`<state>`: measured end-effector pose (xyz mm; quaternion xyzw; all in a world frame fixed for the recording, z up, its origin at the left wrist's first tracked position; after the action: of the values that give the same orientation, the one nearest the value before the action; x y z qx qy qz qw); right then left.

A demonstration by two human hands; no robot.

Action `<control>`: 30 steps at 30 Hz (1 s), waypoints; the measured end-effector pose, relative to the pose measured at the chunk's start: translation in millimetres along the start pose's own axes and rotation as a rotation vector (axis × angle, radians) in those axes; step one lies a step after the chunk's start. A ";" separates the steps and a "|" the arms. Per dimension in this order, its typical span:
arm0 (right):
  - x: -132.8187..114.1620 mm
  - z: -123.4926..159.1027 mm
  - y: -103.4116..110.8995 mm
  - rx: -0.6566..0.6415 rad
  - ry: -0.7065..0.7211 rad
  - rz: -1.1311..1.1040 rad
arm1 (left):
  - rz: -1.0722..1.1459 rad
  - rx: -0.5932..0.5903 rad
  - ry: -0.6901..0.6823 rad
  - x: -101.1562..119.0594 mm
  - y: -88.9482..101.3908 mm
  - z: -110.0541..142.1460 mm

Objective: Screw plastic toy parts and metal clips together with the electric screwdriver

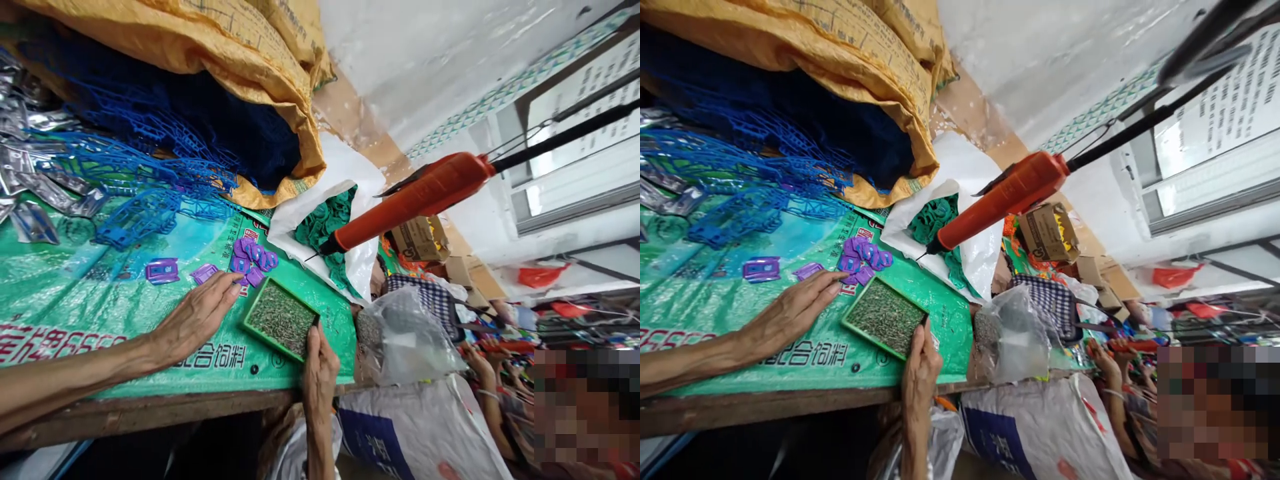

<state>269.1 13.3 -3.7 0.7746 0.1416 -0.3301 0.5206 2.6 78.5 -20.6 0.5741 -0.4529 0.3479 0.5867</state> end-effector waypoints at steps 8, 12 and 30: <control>4.9 -1.3 -4.0 -0.033 -0.078 -0.050 | 0.012 0.012 0.031 0.6 -1.1 0.0; 3.1 -0.8 -6.3 -0.038 -0.112 -0.078 | 0.022 0.037 0.023 0.9 -0.6 0.5; -30.2 11.3 -22.4 0.007 -0.124 -0.136 | 0.373 -0.123 0.077 7.3 0.2 1.7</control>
<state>230.0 16.2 -2.5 0.7430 0.1603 -0.4124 0.5021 4.7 76.1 -13.8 0.4298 -0.5489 0.4440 0.5629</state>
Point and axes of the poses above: each hand's wrist, its own z-axis away from the middle knuckle, its own y-axis out of the back of the hand, x = y × z, the point moved 6 cm from there along -z, towards the middle knuckle, and after that the axes turned 3 degrees about y, right-handed, at the moved point
